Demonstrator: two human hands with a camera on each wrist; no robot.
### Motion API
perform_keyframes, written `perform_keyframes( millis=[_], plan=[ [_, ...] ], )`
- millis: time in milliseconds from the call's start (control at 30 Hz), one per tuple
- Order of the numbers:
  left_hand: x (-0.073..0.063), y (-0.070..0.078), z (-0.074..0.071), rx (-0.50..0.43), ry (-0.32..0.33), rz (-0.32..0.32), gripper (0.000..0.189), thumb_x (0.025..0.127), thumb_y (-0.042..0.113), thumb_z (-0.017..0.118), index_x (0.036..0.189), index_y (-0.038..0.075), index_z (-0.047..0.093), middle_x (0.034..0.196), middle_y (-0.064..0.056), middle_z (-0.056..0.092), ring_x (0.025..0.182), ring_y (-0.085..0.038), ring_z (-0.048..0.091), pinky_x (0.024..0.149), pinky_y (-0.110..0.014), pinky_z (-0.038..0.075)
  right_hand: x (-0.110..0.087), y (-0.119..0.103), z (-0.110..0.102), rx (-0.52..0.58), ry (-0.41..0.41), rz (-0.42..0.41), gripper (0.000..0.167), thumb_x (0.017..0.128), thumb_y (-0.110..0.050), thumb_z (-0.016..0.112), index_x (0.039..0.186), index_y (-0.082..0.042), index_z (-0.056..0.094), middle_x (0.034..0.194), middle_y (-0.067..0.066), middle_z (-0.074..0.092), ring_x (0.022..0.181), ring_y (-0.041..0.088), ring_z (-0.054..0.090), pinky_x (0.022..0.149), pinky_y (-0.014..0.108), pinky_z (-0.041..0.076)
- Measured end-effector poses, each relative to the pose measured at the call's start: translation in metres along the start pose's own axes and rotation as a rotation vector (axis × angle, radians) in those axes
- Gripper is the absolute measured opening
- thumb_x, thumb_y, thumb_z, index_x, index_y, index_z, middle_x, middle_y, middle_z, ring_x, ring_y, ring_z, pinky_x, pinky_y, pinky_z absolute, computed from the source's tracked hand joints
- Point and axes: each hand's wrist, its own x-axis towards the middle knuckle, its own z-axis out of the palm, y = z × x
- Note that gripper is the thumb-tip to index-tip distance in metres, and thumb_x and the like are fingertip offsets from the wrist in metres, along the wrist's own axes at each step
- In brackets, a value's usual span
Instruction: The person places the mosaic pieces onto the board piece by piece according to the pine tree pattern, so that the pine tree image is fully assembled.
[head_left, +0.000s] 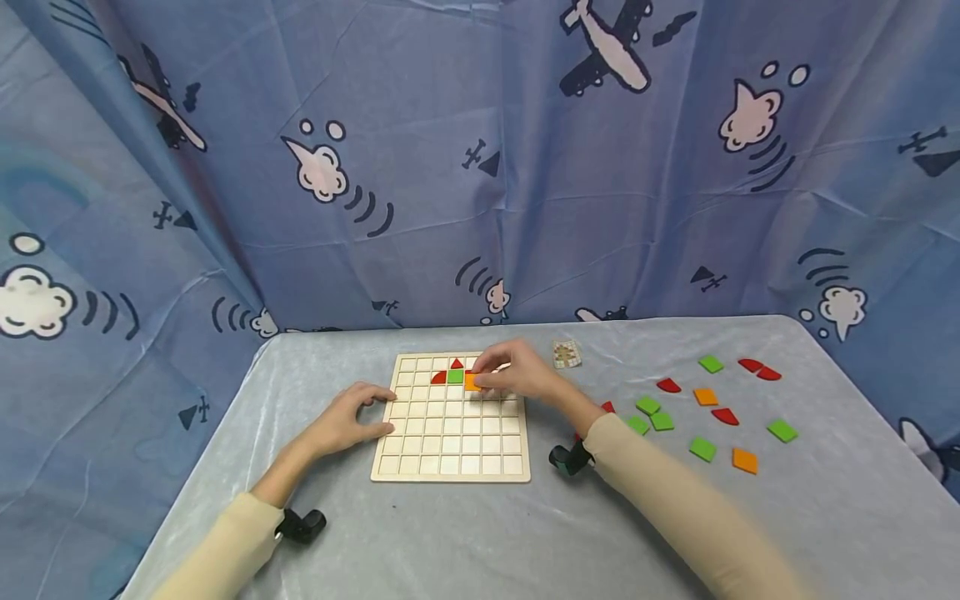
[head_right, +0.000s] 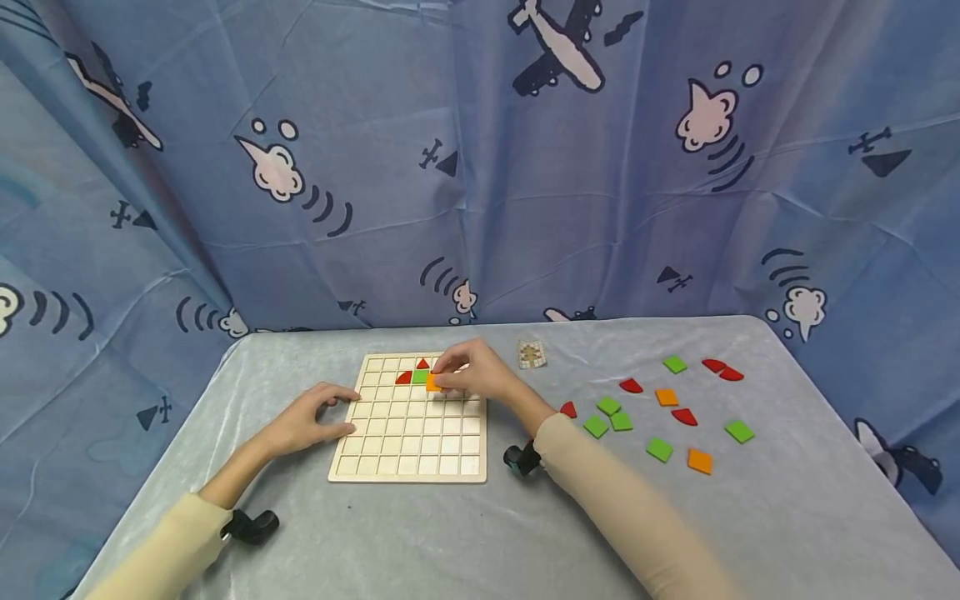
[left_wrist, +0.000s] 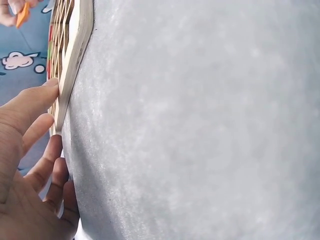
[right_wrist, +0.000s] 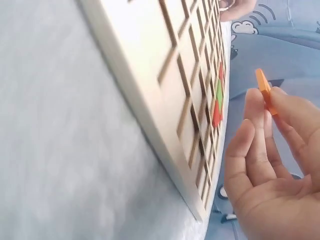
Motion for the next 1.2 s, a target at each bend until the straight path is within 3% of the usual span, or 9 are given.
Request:
perform_keyframes(
  millis=[167, 400, 600, 833, 1200],
  plan=[
    [-0.001, 0.001, -0.001, -0.005, -0.001, -0.011, 0.045, 0.086, 0.015, 0.084, 0.127, 0.007, 0.067, 0.125, -0.012, 0.060, 0.112, -0.034, 0.054, 0.097, -0.053, 0.042, 0.006, -0.002, 0.013, 0.077, 0.031, 0.056, 0.011, 0.090, 0.002, 0.076, 0.098, 0.008, 0.073, 0.085, 0.018, 0.071, 0.081, 0.046, 0.066, 0.064, 0.044, 0.056],
    [0.000, 0.003, -0.002, 0.002, -0.009, -0.017, 0.045, 0.086, 0.015, 0.084, 0.127, 0.007, 0.066, 0.125, -0.012, 0.060, 0.112, -0.033, 0.054, 0.097, -0.053, 0.041, 0.014, -0.002, 0.022, 0.136, 0.075, 0.096, 0.005, 0.089, 0.006, 0.074, 0.094, 0.007, 0.073, 0.081, 0.012, 0.071, 0.078, 0.050, 0.066, 0.065, 0.046, 0.058],
    [0.001, 0.003, -0.002, -0.005, -0.007, -0.021, 0.044, 0.086, 0.013, 0.084, 0.126, 0.006, 0.067, 0.124, -0.013, 0.060, 0.111, -0.034, 0.054, 0.096, -0.053, 0.042, 0.017, -0.003, 0.029, 0.093, 0.124, 0.091, 0.004, 0.086, 0.010, 0.075, 0.088, 0.008, 0.073, 0.075, 0.014, 0.070, 0.069, 0.047, 0.066, 0.060, 0.043, 0.058],
    [0.000, 0.003, -0.002, 0.000, -0.012, -0.032, 0.045, 0.087, 0.015, 0.084, 0.127, 0.007, 0.067, 0.126, -0.012, 0.059, 0.112, -0.034, 0.054, 0.097, -0.053, 0.042, 0.018, -0.005, 0.038, 0.029, 0.194, 0.160, 0.005, 0.085, 0.007, 0.077, 0.084, 0.005, 0.073, 0.072, 0.014, 0.069, 0.064, 0.037, 0.068, 0.056, 0.033, 0.056],
    [-0.001, 0.004, -0.002, 0.004, 0.004, -0.012, 0.044, 0.087, 0.016, 0.084, 0.126, 0.006, 0.067, 0.124, -0.014, 0.060, 0.111, -0.037, 0.054, 0.096, -0.056, 0.042, 0.016, -0.005, 0.048, -0.046, 0.187, 0.224, 0.006, 0.088, 0.002, 0.078, 0.084, 0.001, 0.073, 0.071, 0.015, 0.069, 0.063, 0.033, 0.067, 0.053, 0.029, 0.050]
  ],
)
